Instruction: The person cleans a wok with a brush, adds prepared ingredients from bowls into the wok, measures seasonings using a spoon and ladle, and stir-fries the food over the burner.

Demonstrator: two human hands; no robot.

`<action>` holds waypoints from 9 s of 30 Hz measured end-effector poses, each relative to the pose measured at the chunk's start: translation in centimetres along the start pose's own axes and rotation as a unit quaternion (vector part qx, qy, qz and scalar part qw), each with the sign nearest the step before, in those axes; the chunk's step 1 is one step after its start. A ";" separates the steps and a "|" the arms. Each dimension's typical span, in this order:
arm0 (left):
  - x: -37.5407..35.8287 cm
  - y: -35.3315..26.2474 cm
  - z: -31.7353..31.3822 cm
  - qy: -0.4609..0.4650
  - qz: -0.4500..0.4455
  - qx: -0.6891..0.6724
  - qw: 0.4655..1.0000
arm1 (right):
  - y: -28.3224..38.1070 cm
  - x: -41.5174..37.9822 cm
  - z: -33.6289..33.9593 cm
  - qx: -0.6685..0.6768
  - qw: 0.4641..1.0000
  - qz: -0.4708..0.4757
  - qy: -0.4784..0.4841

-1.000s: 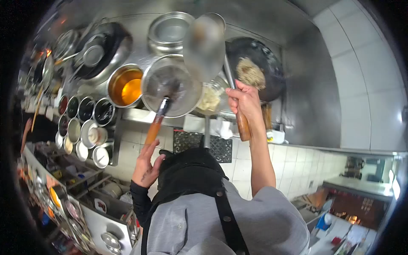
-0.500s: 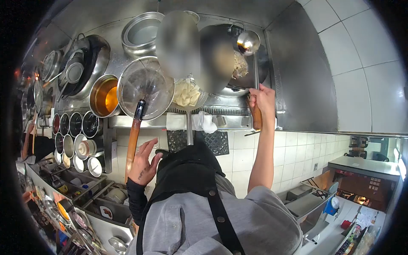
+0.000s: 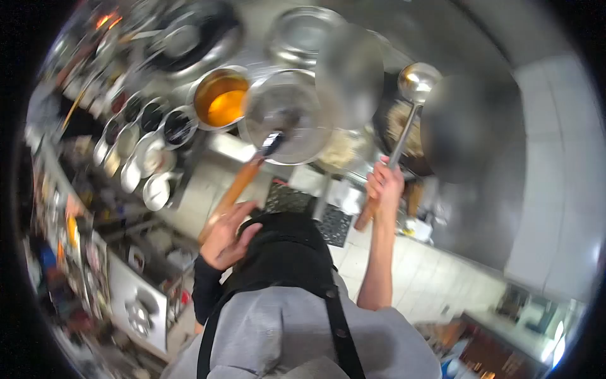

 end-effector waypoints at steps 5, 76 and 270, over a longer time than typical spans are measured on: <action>-3.2 3.7 5.1 -0.078 0.035 0.024 0.996 | -6.0 -4.6 -21.2 0.089 0.927 -0.216 0.294; 1.5 3.3 4.3 -0.045 0.038 -0.022 0.998 | 3.0 0.3 9.1 -0.044 0.992 -0.011 -0.122; -0.8 27.5 -73.5 -0.256 0.674 -0.265 0.640 | 10.5 -7.9 29.7 -0.736 0.656 0.155 0.069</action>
Point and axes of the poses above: each hand's wrist, its own x-axis towards the middle knuckle, its own z-axis out of the back of the hand, y = z × x, the point moved 8 cm from there along x, towards the middle knuckle, and after that the axes turned 4 degrees about -x, right-handed, at the moved point
